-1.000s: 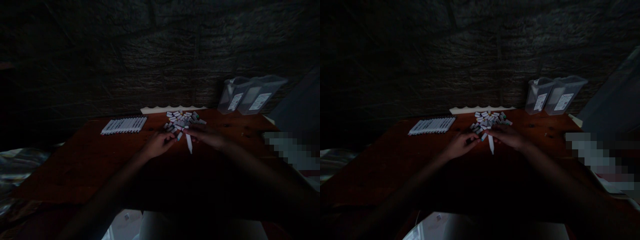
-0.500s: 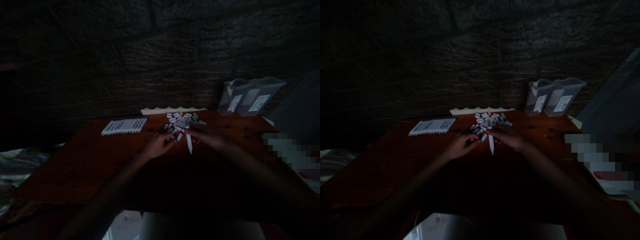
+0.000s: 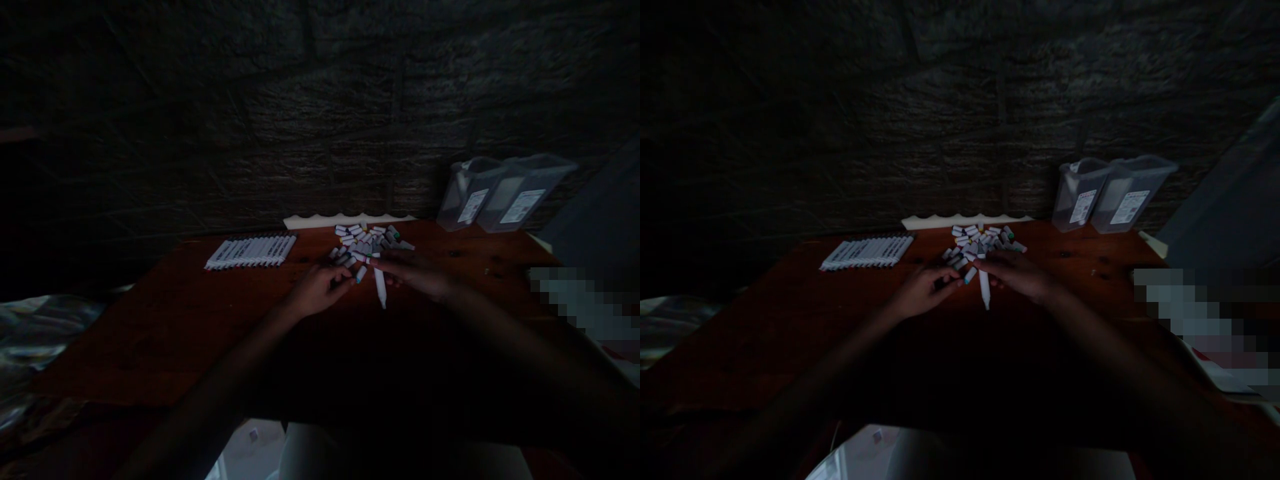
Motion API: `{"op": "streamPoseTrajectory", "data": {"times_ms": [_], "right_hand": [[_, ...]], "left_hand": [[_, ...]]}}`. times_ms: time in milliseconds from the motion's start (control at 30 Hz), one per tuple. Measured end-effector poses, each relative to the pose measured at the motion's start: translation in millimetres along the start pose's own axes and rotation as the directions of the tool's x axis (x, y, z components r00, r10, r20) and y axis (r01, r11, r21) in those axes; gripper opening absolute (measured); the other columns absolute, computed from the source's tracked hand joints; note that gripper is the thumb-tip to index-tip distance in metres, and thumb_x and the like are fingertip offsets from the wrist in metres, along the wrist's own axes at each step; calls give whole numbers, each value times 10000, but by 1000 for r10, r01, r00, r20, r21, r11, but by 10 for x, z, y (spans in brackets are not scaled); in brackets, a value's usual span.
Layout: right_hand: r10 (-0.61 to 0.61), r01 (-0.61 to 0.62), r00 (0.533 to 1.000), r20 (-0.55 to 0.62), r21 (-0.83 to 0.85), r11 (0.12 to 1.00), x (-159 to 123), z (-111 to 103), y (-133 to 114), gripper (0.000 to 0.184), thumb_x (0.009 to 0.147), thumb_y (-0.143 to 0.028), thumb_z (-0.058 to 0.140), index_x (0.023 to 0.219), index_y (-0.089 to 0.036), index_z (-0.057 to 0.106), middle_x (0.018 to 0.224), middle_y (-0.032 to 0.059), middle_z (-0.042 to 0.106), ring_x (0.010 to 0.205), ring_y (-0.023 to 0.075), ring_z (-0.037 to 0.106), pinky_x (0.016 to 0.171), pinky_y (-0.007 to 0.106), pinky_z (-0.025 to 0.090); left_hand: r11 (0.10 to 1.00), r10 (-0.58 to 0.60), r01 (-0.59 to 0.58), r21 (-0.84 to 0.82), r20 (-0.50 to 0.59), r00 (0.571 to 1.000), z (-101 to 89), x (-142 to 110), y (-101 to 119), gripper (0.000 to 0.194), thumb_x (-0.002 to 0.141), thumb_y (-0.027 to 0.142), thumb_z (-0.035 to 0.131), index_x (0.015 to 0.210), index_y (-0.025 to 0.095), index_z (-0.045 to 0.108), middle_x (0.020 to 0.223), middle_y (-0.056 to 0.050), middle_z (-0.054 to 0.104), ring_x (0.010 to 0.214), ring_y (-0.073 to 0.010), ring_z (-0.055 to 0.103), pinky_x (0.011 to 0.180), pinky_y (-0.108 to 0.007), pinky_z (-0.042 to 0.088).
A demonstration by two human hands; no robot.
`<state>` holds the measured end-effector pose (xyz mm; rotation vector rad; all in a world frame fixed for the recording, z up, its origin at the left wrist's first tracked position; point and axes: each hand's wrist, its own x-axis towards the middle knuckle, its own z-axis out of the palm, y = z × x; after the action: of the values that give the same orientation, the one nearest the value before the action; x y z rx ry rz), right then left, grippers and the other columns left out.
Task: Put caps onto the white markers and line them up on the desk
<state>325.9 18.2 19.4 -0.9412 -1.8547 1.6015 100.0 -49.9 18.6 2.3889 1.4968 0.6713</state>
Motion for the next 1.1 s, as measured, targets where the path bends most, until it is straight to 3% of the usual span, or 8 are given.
{"op": "streamPoseTrajectory", "data": {"times_ms": [1100], "right_hand": [[-35, 51, 995, 98, -163, 985, -18, 50, 38, 347, 828, -564, 593, 800, -219, 578, 662, -9, 520, 611, 134, 525, 502, 262, 397]], "left_hand": [[1000, 2, -2, 14, 19, 1000, -2, 10, -4, 233, 925, 357, 515, 936, 197, 684, 715, 9, 628, 637, -115, 565, 600, -252, 393]]}}
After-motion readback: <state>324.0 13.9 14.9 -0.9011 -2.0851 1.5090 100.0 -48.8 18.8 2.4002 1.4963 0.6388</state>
